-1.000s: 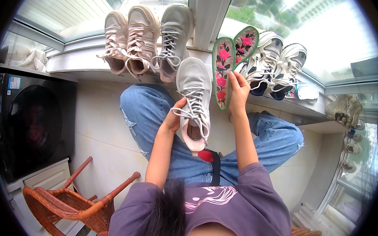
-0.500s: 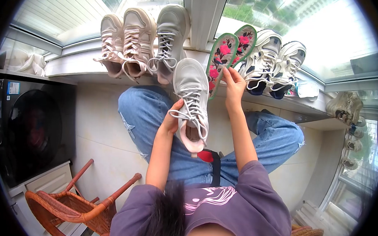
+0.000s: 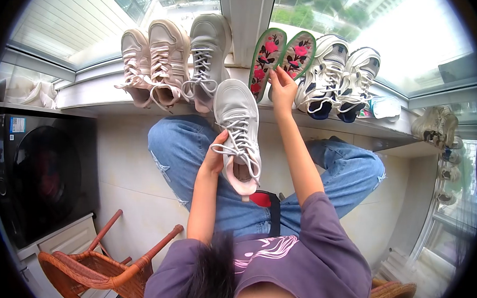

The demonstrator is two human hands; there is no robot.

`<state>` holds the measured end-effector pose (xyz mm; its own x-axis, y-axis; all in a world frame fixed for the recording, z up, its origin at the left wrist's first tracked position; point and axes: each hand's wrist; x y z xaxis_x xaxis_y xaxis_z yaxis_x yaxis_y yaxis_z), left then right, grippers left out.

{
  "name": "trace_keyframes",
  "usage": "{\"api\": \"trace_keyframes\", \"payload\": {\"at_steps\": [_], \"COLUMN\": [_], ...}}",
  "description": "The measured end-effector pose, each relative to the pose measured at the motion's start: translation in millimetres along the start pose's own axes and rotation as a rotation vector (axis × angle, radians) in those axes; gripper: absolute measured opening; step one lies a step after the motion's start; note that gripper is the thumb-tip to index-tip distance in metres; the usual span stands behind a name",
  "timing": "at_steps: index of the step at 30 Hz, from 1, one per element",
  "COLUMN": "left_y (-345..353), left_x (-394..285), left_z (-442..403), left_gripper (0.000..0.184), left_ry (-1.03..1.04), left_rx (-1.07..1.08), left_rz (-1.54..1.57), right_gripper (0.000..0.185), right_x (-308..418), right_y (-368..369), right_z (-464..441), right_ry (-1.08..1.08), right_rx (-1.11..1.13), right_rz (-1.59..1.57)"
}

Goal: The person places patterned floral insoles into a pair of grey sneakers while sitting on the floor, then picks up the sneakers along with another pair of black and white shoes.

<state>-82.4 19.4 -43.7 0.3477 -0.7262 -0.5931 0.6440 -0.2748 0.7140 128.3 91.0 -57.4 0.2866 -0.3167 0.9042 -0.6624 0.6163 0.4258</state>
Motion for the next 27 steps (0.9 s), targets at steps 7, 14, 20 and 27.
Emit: {"api": "trace_keyframes", "payload": {"at_steps": [7, 14, 20, 27], "left_y": [0.2, 1.5, 5.1, -2.4], "left_x": [1.3, 0.6, -0.1, 3.2], "left_z": [-0.6, -1.6, 0.7, -1.8], "left_gripper": [0.042, 0.041, 0.041, 0.039], "left_ry": [-0.001, 0.043, 0.024, 0.037], "left_rx": [0.041, -0.013, 0.003, 0.074], "left_rz": [0.050, -0.002, 0.022, 0.067], "right_gripper": [0.026, 0.031, 0.025, 0.017], "right_x": [5.0, -10.9, -3.1, 22.7], "right_y": [-15.3, -5.4, -6.3, 22.1], "right_z": [37.0, 34.1, 40.2, 20.1], "right_ry": [-0.099, -0.097, -0.018, -0.265], "right_rx": [-0.053, -0.056, -0.113, -0.112], "right_rz": [0.129, 0.247, 0.362, 0.116]}}
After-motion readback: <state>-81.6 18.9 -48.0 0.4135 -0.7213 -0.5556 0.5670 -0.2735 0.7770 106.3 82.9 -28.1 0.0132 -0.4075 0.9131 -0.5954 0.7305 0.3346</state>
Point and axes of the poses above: each hand's wrist, its own z-axis away from the middle knuckle, its own y-axis out of the palm, x = y × z, and after that the axes turned 14 degrees about -z, right-handed
